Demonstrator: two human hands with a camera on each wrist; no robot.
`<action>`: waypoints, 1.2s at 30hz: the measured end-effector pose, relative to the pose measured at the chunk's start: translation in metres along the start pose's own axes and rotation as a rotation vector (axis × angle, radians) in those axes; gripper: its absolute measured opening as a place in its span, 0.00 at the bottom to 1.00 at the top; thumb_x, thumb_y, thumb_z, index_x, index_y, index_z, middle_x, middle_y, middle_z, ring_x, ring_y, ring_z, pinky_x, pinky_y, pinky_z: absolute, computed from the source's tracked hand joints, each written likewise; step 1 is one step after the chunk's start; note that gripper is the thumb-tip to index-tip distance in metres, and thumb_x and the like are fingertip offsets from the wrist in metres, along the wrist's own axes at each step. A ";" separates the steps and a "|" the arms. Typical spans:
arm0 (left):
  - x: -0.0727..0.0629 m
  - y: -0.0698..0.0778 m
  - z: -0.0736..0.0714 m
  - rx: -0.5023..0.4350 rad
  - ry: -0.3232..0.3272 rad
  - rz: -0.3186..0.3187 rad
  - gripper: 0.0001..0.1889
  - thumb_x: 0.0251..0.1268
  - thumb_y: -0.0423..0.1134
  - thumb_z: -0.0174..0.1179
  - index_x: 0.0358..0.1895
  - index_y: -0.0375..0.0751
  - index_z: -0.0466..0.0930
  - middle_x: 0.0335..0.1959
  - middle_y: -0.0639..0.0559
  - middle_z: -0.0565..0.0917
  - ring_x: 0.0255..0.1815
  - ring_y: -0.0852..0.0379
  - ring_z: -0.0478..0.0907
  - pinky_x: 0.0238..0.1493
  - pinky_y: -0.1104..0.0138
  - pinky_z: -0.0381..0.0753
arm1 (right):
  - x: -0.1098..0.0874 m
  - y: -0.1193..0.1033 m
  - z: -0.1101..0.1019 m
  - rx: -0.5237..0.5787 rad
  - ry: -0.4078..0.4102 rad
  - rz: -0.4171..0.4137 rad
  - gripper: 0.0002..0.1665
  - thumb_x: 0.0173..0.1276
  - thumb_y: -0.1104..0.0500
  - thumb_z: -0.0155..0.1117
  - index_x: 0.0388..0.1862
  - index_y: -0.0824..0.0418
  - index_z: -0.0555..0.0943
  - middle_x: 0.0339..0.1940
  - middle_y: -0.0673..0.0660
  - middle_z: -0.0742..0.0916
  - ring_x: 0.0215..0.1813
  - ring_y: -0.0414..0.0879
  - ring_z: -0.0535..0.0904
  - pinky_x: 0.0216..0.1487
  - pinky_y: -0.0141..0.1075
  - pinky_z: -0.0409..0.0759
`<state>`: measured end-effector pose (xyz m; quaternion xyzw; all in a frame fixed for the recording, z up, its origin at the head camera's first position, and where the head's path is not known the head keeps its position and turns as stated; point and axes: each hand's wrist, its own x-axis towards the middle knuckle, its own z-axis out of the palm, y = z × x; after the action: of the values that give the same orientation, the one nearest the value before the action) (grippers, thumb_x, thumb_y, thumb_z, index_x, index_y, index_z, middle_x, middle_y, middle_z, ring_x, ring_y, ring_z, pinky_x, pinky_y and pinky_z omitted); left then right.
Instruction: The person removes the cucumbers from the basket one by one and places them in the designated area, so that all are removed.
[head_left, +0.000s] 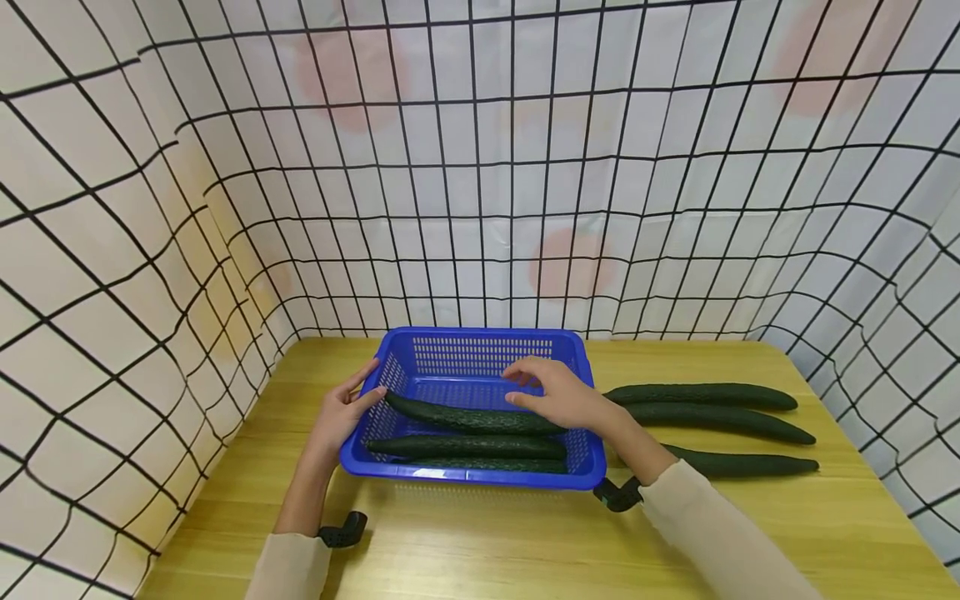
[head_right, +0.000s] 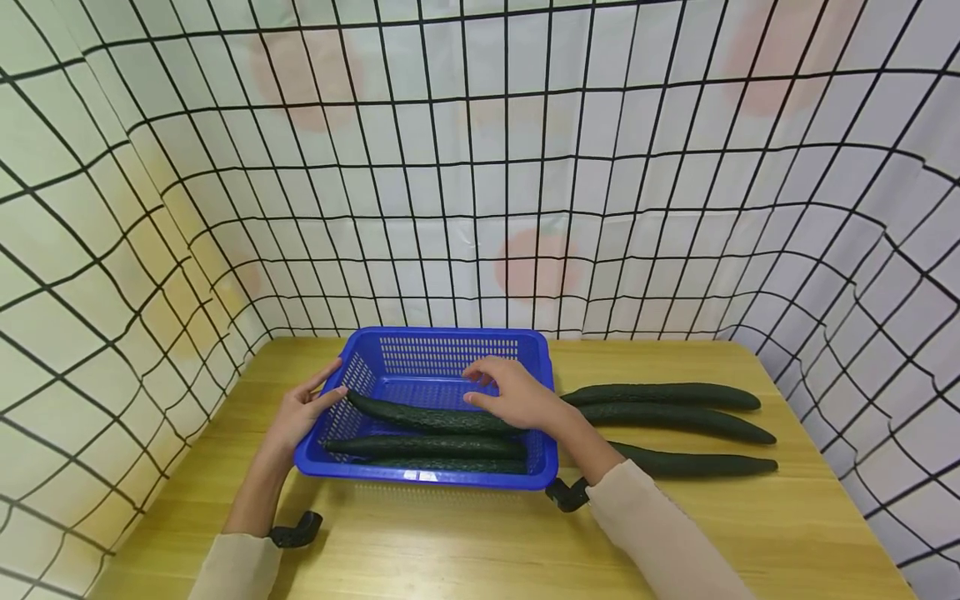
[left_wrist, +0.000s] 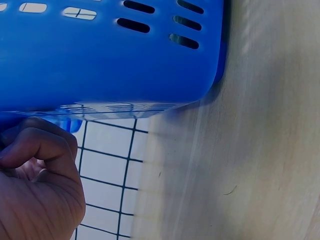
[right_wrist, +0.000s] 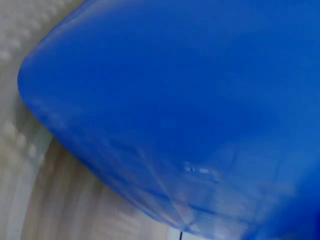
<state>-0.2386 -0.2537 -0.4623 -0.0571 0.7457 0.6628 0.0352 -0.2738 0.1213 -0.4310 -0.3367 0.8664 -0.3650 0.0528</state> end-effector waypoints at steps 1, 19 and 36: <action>0.000 0.000 0.000 0.004 -0.002 0.000 0.32 0.74 0.48 0.65 0.78 0.62 0.66 0.59 0.31 0.84 0.42 0.46 0.90 0.41 0.56 0.91 | 0.002 0.000 0.003 -0.003 -0.014 0.005 0.23 0.77 0.49 0.64 0.65 0.56 0.79 0.61 0.54 0.85 0.60 0.55 0.81 0.65 0.53 0.80; 0.002 -0.002 0.000 -0.003 0.002 0.007 0.32 0.73 0.48 0.65 0.78 0.63 0.67 0.60 0.31 0.84 0.42 0.46 0.90 0.41 0.56 0.91 | 0.016 0.001 0.027 -0.135 -0.253 0.067 0.28 0.77 0.46 0.63 0.68 0.61 0.78 0.63 0.61 0.85 0.65 0.56 0.81 0.66 0.53 0.80; 0.000 -0.001 -0.001 -0.008 -0.012 0.015 0.33 0.73 0.48 0.65 0.78 0.62 0.66 0.59 0.32 0.84 0.41 0.47 0.90 0.41 0.56 0.91 | 0.017 0.000 0.033 -0.236 -0.328 0.106 0.33 0.73 0.43 0.67 0.71 0.56 0.76 0.69 0.60 0.80 0.73 0.59 0.74 0.72 0.55 0.74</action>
<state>-0.2388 -0.2546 -0.4633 -0.0476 0.7432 0.6664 0.0343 -0.2758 0.0915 -0.4523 -0.3493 0.8995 -0.1980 0.1725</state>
